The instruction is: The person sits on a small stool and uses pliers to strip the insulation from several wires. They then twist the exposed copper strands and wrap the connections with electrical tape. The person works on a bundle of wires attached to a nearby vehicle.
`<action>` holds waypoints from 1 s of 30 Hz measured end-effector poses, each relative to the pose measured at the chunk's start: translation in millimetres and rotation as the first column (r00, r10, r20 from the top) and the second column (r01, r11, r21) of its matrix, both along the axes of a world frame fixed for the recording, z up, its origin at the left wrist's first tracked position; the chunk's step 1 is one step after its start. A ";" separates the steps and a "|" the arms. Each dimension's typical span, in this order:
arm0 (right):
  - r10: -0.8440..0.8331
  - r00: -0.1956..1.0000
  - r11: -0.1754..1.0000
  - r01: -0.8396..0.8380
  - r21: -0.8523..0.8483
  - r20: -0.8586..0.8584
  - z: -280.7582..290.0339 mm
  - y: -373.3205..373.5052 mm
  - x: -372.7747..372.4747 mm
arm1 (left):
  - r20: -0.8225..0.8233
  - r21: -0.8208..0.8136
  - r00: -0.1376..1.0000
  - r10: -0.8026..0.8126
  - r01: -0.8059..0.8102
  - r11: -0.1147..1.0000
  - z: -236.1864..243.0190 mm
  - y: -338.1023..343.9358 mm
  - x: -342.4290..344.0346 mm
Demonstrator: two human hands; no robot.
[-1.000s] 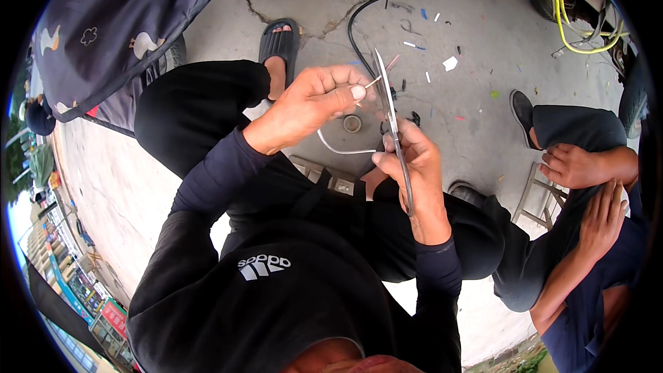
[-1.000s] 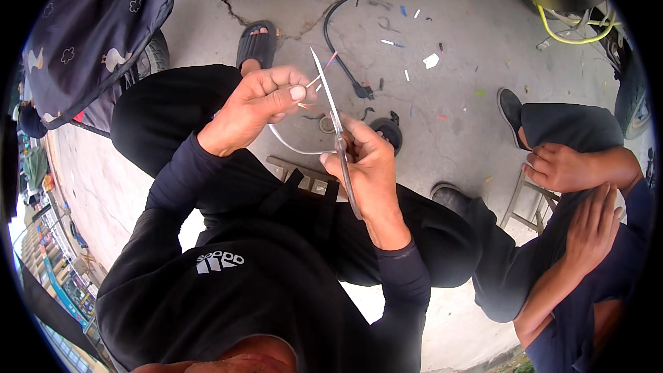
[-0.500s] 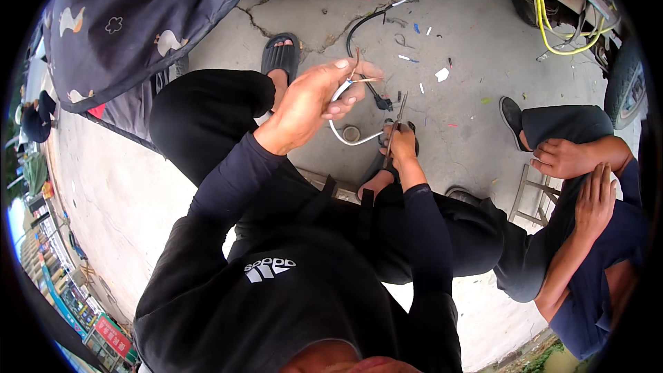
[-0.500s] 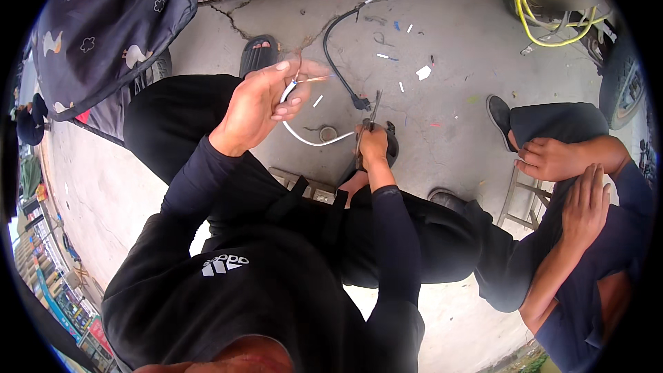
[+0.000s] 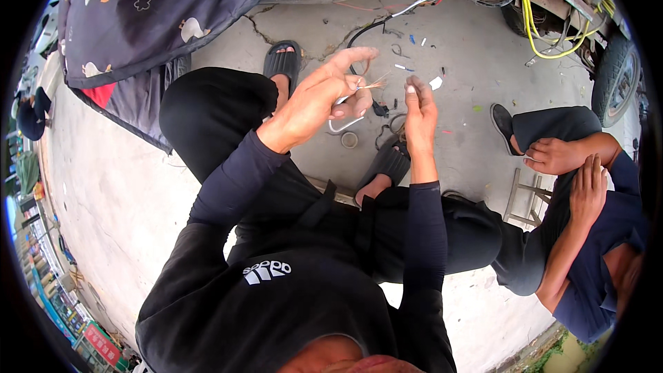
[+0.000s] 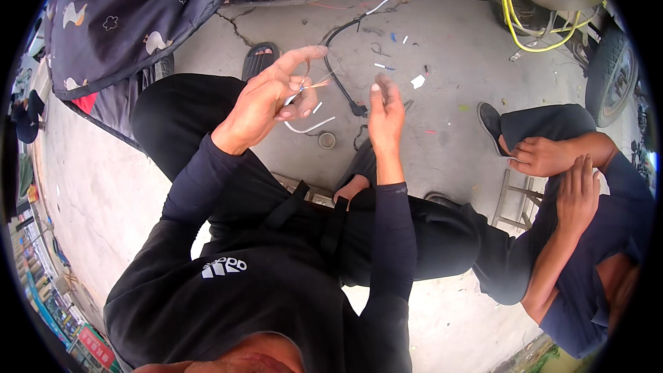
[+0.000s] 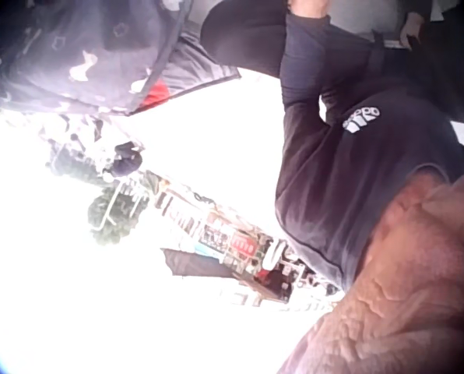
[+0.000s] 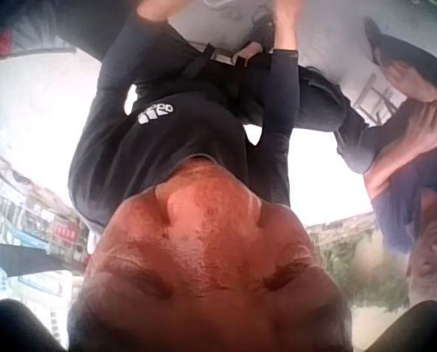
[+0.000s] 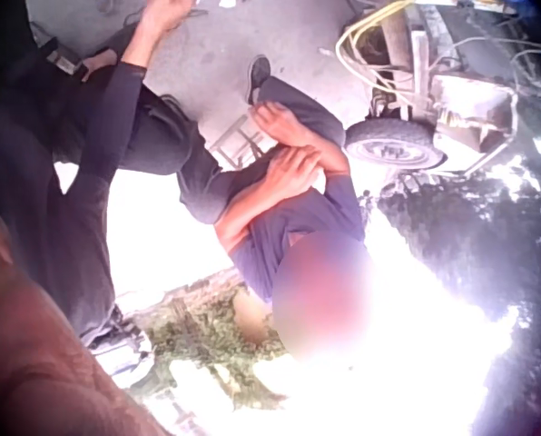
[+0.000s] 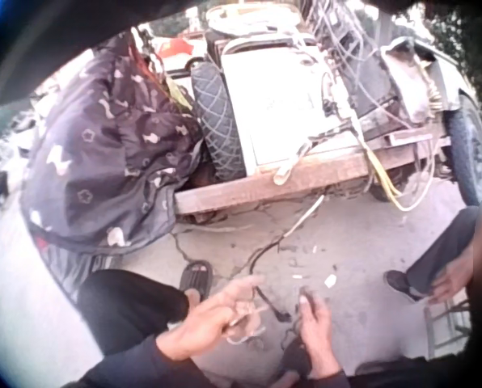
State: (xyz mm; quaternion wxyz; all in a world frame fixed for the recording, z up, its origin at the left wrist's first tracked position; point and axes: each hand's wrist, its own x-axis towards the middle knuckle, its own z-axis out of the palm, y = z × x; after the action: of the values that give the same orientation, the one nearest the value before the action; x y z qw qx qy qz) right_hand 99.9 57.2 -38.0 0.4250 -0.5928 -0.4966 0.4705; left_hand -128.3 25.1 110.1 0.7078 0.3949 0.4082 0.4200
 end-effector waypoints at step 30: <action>0.156 0.823 0.786 -0.438 0.436 0.547 102.1 11.6 3.4 | -0.107 -0.009 0.991 -0.078 0.078 0.997 -51.8 30.7 37.0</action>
State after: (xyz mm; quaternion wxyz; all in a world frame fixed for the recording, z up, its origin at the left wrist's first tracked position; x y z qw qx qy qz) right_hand 103.3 68.8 64.0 0.3550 -0.4562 -0.7886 0.2096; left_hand -91.4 55.8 58.4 0.7018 0.4307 0.4308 0.3693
